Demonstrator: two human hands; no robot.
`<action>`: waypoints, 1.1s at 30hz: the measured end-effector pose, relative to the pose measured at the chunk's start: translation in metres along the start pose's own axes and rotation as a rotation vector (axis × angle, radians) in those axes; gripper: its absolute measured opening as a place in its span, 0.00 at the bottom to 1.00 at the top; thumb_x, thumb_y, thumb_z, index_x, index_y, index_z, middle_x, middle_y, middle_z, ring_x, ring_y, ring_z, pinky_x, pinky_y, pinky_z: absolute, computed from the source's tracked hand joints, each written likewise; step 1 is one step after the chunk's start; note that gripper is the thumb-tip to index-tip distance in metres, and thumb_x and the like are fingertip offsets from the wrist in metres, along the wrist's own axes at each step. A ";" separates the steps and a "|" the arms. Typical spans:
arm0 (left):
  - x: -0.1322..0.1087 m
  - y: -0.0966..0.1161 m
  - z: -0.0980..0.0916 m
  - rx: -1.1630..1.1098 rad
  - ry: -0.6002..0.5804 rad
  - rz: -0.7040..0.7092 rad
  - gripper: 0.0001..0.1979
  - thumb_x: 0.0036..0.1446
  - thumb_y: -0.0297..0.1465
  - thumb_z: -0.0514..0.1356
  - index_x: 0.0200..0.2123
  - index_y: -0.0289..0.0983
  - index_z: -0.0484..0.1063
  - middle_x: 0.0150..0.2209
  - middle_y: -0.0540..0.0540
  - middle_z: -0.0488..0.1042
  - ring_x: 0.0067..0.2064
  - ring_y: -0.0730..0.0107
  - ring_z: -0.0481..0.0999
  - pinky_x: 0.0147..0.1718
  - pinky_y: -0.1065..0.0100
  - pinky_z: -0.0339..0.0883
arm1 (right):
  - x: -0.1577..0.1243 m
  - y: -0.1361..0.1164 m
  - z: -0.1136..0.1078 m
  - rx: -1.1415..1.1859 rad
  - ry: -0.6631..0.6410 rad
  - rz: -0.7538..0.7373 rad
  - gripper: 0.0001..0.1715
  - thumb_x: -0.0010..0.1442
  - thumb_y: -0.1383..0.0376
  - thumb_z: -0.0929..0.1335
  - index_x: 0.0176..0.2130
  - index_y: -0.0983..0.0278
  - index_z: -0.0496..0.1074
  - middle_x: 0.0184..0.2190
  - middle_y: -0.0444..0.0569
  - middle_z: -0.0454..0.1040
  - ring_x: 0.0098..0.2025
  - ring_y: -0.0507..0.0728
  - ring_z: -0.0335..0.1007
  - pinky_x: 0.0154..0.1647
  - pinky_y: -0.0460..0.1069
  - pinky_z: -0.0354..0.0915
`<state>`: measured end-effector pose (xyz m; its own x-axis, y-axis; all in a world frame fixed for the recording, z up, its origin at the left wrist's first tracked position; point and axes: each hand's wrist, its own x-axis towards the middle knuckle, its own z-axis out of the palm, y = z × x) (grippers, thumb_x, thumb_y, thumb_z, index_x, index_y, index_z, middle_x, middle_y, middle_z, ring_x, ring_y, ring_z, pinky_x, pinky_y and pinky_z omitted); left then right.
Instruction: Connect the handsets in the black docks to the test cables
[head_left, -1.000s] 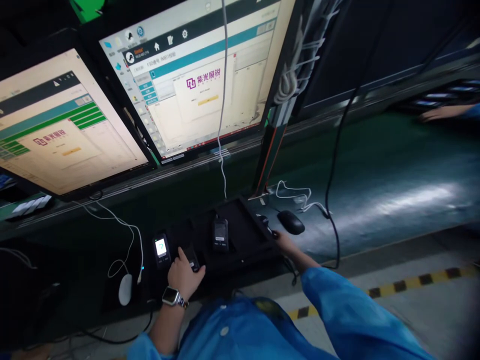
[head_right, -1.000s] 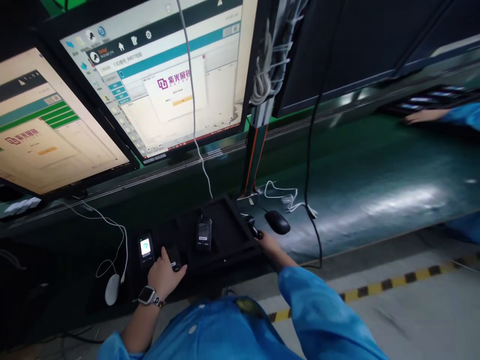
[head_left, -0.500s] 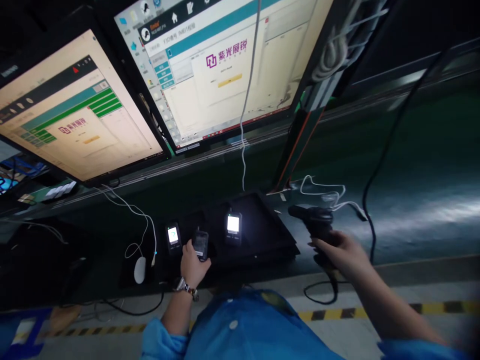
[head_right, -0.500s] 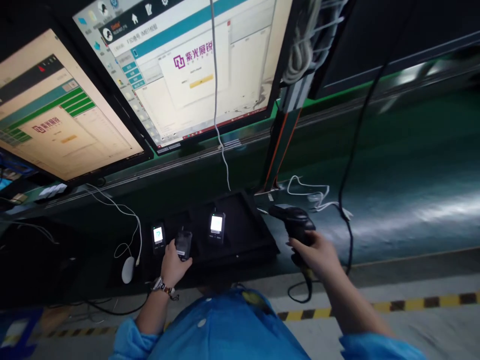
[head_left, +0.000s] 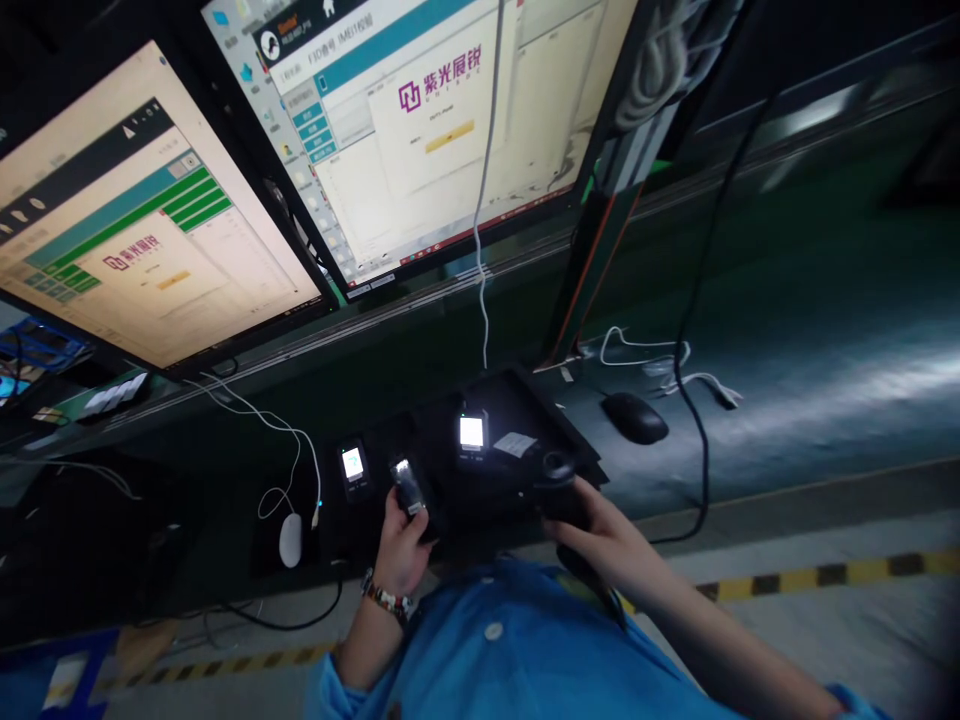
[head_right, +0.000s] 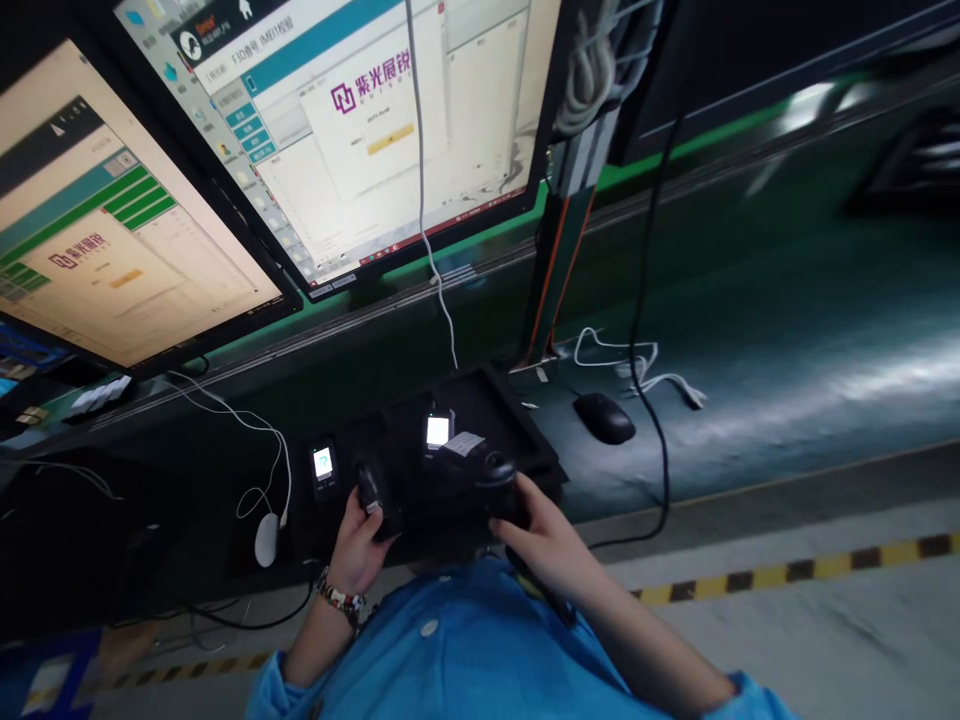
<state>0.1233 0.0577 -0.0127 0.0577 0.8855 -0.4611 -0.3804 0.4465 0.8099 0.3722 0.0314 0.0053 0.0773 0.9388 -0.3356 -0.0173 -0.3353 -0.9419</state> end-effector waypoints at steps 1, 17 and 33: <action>-0.001 0.000 0.001 -0.014 0.000 -0.007 0.41 0.40 0.37 0.71 0.55 0.47 0.54 0.46 0.50 0.71 0.42 0.70 0.73 0.44 0.62 0.68 | -0.003 0.000 0.005 -0.007 -0.016 -0.016 0.37 0.43 0.57 0.69 0.53 0.60 0.64 0.43 0.51 0.76 0.45 0.63 0.72 0.44 0.56 0.71; -0.001 -0.008 -0.002 -0.159 0.005 0.067 0.33 0.34 0.34 0.71 0.45 0.43 0.62 0.33 0.54 0.71 0.30 0.77 0.69 0.29 0.72 0.62 | -0.019 -0.022 0.033 -0.087 -0.265 -0.025 0.42 0.50 0.43 0.69 0.56 0.64 0.67 0.51 0.57 0.75 0.54 0.67 0.69 0.56 0.61 0.67; -0.007 -0.005 0.005 -0.123 -0.211 -0.081 0.42 0.33 0.21 0.66 0.56 0.41 0.65 0.33 0.49 0.74 0.35 0.68 0.72 0.30 0.67 0.68 | -0.025 -0.057 0.041 0.119 -0.346 0.071 0.41 0.47 0.42 0.71 0.54 0.61 0.70 0.44 0.55 0.78 0.46 0.64 0.74 0.50 0.59 0.70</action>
<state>0.1297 0.0495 -0.0116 0.2795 0.8603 -0.4263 -0.4753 0.5098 0.7171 0.3304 0.0299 0.0672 -0.2692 0.8913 -0.3649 -0.1279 -0.4086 -0.9037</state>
